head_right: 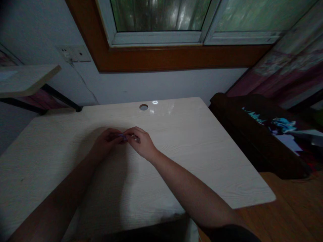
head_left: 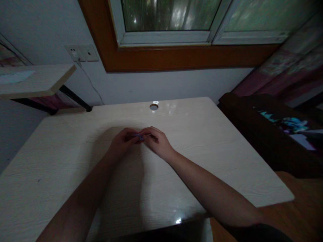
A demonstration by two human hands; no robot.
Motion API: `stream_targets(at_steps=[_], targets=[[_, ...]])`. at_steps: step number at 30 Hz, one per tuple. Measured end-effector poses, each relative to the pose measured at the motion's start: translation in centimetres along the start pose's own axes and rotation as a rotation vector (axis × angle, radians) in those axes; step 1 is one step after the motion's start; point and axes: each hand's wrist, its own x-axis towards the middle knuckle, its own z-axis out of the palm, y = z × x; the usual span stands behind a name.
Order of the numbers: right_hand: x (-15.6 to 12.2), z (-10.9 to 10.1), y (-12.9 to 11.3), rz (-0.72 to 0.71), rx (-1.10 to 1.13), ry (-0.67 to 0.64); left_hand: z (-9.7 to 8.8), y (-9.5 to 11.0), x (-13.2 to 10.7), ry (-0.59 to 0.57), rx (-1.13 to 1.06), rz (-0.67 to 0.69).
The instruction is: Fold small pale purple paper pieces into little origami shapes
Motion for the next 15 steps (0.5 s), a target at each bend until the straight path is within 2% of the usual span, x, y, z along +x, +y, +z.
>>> stream_targets(at_steps=[15], targets=[[0.09,0.29,0.45,0.012,-0.053,0.007,0.14,-0.09,-0.15,0.037,0.058,0.003]])
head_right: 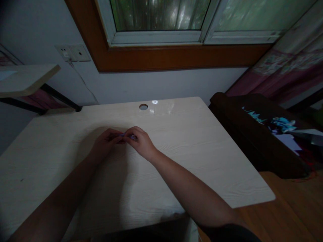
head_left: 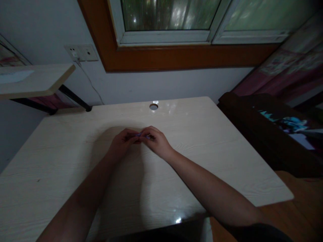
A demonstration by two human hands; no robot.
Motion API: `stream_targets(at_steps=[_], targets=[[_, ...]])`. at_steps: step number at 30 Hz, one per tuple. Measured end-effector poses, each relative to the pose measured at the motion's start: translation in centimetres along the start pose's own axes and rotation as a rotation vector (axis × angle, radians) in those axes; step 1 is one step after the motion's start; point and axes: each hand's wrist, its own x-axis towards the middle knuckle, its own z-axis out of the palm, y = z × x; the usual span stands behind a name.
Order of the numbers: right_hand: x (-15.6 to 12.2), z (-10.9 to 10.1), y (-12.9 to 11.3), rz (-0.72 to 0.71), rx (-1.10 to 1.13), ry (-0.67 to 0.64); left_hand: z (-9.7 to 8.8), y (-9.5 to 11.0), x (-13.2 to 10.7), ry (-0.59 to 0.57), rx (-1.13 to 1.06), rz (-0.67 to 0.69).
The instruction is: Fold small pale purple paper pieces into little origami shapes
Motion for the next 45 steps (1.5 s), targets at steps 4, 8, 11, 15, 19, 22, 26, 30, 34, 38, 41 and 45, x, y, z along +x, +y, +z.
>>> stream_targets(at_steps=[4,8,11,15,19,22,26,30,34,38,41,45], targets=[[0.0,0.0,0.2,0.015,0.025,-0.001,0.0,0.2,0.0,-0.015,-0.001,0.008],[0.0,0.0,0.3,0.003,0.034,0.011,-0.1,0.2,0.1,-0.017,0.015,0.009],[0.0,0.0,0.3,0.017,0.023,0.016,-0.2,0.2,0.2,-0.013,0.033,0.022],[0.0,-0.1,0.1,0.052,0.016,0.008,-0.2,0.3,0.2,0.000,0.052,0.048],[0.0,0.0,0.5,0.109,0.038,0.015,-0.1,0.3,0.2,-0.010,0.046,0.057],[-0.1,0.3,1.1,0.186,0.082,0.022,-0.1,0.2,0.2,-0.007,0.044,0.048],[-0.2,0.6,1.5,0.267,0.159,0.013,-0.3,0.1,0.2,-0.018,0.046,0.033],[-0.2,0.7,1.6,0.309,0.246,0.025,-0.3,0.1,0.1,-0.013,0.039,0.015],[0.0,0.7,1.6,0.325,0.331,0.040,-0.3,0.3,0.0,-0.021,0.006,0.032],[0.1,0.6,1.3,0.375,0.425,0.059,-0.4,0.4,-0.1,-0.017,-0.031,0.060],[0.3,0.4,0.9,0.415,0.485,0.051,-0.3,0.5,-0.3,-0.042,-0.004,0.088],[0.5,0.1,1.2,0.437,0.560,0.004,-0.2,0.6,-0.3,-0.069,0.057,0.146]])
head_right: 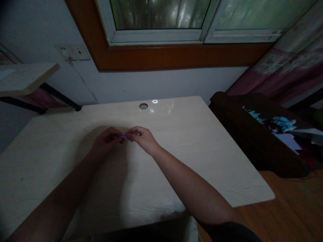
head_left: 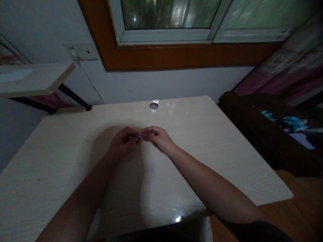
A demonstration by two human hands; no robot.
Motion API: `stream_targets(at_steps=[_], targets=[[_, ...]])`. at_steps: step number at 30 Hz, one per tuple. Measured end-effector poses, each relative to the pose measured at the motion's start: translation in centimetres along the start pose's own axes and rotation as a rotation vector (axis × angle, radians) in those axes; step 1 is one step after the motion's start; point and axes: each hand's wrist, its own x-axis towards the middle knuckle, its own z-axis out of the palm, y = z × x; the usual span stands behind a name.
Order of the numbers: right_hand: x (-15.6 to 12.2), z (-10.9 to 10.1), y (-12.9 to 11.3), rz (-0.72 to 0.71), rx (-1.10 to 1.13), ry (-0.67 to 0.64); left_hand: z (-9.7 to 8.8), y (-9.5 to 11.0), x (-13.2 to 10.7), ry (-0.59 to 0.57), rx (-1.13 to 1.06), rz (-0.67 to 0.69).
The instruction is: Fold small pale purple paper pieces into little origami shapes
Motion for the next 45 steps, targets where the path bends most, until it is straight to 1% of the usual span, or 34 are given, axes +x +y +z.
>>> stream_targets(at_steps=[5,10,14,18,21,25,31,36,45], targets=[[0.3,-0.5,0.4,0.033,0.045,-0.086,-0.2,-0.2,0.1,0.020,0.056,-0.011],[-0.1,-0.2,-0.1,0.010,0.023,-0.083,-0.3,-0.2,0.1,0.068,0.085,-0.027],[-0.6,0.2,-0.4,-0.091,-0.060,-0.065,-0.2,0.0,0.1,0.108,0.056,-0.033],[-1.0,0.2,-0.7,-0.251,-0.298,0.011,-0.2,0.3,0.2,0.139,0.062,-0.020],[-1.2,0.3,-1.2,-0.372,-0.436,0.032,-0.2,0.3,0.2,0.145,0.095,-0.009],[-1.6,0.4,-1.7,-0.445,-0.544,0.059,-0.3,0.2,0.1,0.136,0.108,0.015],[-1.9,0.4,-1.4,-0.477,-0.613,0.041,-0.4,-0.1,0.1,0.115,0.108,0.024],[-1.8,0.3,-1.1,-0.506,-0.636,0.042,-0.3,-0.2,-0.1,0.133,0.108,0.037],[-2.0,0.4,-1.4,-0.492,-0.639,0.024,-0.5,-0.3,-0.1,0.153,0.115,0.107]])
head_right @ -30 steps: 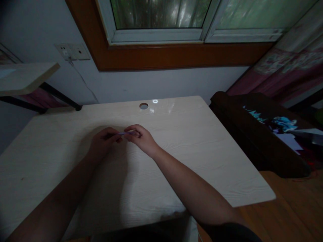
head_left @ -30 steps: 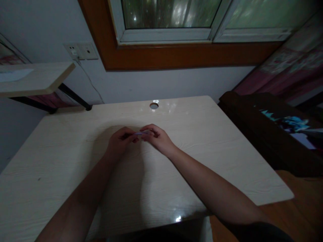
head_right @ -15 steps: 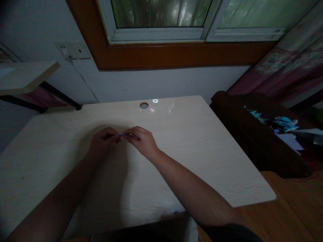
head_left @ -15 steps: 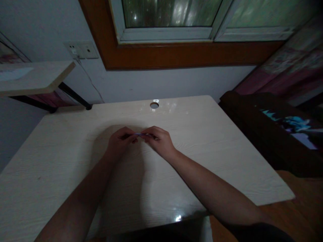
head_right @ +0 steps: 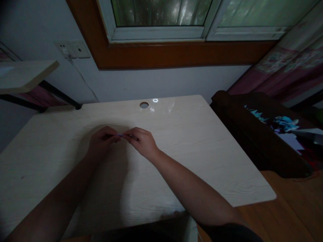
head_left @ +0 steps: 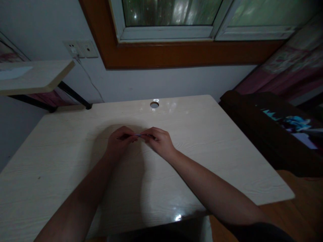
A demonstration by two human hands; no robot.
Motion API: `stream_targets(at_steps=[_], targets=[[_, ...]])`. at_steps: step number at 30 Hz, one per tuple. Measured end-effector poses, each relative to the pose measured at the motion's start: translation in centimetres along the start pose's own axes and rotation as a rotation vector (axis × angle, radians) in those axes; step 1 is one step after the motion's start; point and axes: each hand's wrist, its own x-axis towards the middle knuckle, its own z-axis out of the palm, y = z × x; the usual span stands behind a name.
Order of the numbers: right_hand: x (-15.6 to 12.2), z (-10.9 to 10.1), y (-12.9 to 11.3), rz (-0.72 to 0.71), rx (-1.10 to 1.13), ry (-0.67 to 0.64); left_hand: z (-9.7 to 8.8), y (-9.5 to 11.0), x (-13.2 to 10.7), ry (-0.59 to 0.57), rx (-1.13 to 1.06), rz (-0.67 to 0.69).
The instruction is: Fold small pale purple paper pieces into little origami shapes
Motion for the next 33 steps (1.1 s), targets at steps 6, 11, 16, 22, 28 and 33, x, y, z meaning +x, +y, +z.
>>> stream_targets(at_steps=[6,11,16,22,28,33], targets=[[-0.01,-0.07,-0.21,0.001,0.001,-0.002,0.05,0.07,-0.14,0.001,-0.001,-0.015],[0.01,0.00,-0.10,-0.020,-0.025,0.004,0.30,0.01,-0.31,0.042,-0.072,-0.094],[0.02,0.09,0.06,-0.033,-0.048,0.006,0.06,-0.10,-0.07,-0.039,0.088,0.113],[-0.03,0.11,-0.08,-0.049,-0.090,0.005,-0.02,0.04,0.00,-0.037,0.172,0.152],[-0.06,0.16,0.10,-0.067,-0.126,0.002,0.15,0.02,-0.11,-0.035,0.159,0.121],[0.12,0.10,0.20,-0.119,-0.172,0.008,0.15,0.07,0.03,-0.027,0.208,0.135]])
